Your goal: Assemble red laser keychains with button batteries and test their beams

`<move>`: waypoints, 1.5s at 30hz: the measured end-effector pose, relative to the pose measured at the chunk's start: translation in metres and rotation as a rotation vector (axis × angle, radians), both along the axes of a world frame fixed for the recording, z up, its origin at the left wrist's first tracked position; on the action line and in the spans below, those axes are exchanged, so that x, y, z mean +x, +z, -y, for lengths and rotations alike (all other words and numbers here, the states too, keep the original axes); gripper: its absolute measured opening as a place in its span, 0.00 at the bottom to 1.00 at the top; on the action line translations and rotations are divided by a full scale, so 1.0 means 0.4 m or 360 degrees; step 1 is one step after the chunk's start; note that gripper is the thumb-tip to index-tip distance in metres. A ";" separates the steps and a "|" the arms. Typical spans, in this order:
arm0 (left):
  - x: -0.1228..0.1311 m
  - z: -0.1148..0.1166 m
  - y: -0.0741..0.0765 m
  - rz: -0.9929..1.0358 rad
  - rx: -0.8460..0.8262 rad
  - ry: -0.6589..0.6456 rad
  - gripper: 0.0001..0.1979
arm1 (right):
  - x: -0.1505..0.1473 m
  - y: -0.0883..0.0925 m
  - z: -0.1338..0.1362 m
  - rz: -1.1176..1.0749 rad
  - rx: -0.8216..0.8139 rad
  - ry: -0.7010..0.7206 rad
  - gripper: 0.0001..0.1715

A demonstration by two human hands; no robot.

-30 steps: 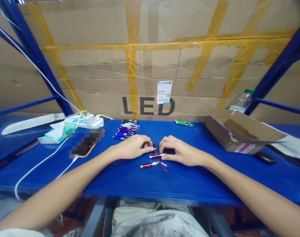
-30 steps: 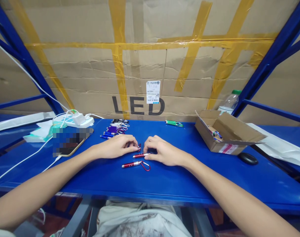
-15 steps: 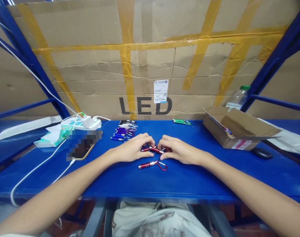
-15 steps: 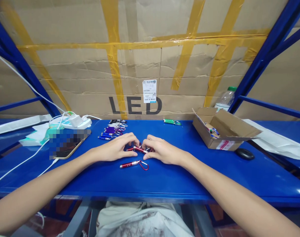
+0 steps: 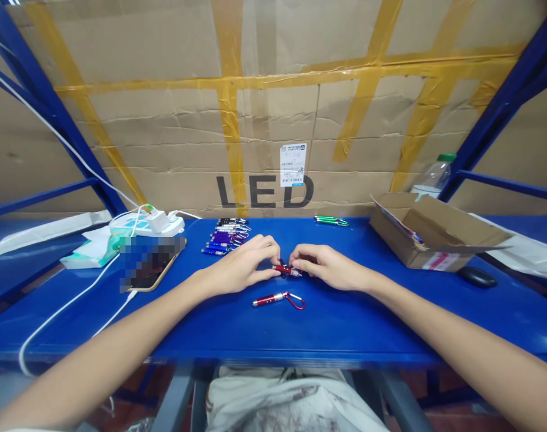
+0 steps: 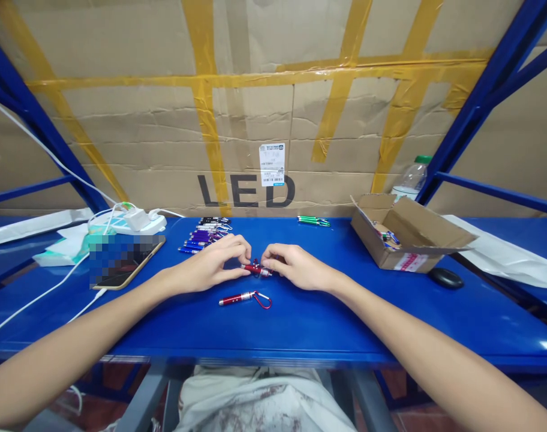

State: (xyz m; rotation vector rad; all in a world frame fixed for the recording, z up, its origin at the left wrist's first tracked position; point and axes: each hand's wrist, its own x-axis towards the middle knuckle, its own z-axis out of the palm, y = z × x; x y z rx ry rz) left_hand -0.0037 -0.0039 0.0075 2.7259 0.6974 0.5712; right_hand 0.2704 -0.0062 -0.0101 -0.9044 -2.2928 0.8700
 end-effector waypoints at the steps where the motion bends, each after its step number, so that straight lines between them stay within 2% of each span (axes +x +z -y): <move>1: 0.000 0.001 0.002 -0.0011 0.0022 -0.0006 0.07 | -0.002 -0.001 0.001 0.0000 0.0031 -0.0038 0.20; 4: 0.004 0.008 0.009 -0.0034 0.0130 -0.0011 0.06 | -0.006 -0.008 -0.001 -0.0024 0.0115 -0.0171 0.18; 10: 0.011 0.019 0.019 -0.0063 0.0289 -0.0021 0.06 | 0.008 -0.027 -0.031 -0.0140 -0.0061 -0.0273 0.11; 14: 0.007 0.014 0.013 -0.0108 0.0208 -0.0022 0.04 | 0.023 -0.029 -0.042 0.0096 -0.0068 -0.0329 0.11; 17: 0.000 0.011 0.009 -0.0123 0.0125 0.0000 0.04 | 0.025 -0.029 -0.035 0.0330 0.0128 -0.0370 0.11; 20: -0.006 0.011 0.010 -0.0148 0.0046 0.0051 0.04 | 0.016 -0.031 -0.021 0.0323 0.0399 -0.0216 0.16; 24: -0.005 0.012 0.011 -0.0192 -0.0059 0.0151 0.09 | 0.001 -0.032 -0.007 0.0344 0.0461 0.0061 0.23; 28: 0.002 0.005 -0.003 -0.0182 -0.0128 0.0231 0.11 | -0.004 -0.027 -0.006 0.0355 0.0458 0.0073 0.17; 30: 0.002 -0.001 -0.014 -0.0186 -0.0110 0.0186 0.09 | -0.003 -0.024 -0.008 0.0321 0.0476 0.0078 0.12; 33: -0.002 -0.009 -0.024 -0.0222 -0.0046 0.0110 0.10 | -0.001 -0.022 -0.011 0.0310 0.0486 0.0091 0.11; 37: -0.007 -0.013 -0.020 -0.0207 0.0030 0.0141 0.11 | -0.002 -0.020 -0.010 0.0169 0.0335 0.0004 0.11; 42: -0.009 -0.013 -0.004 -0.0122 0.0094 0.0216 0.10 | -0.003 -0.012 -0.015 -0.0326 -0.0174 -0.0032 0.12; 45: -0.009 -0.012 0.003 -0.0087 0.0146 0.0238 0.10 | 0.002 -0.007 -0.023 -0.0421 -0.0250 -0.0141 0.12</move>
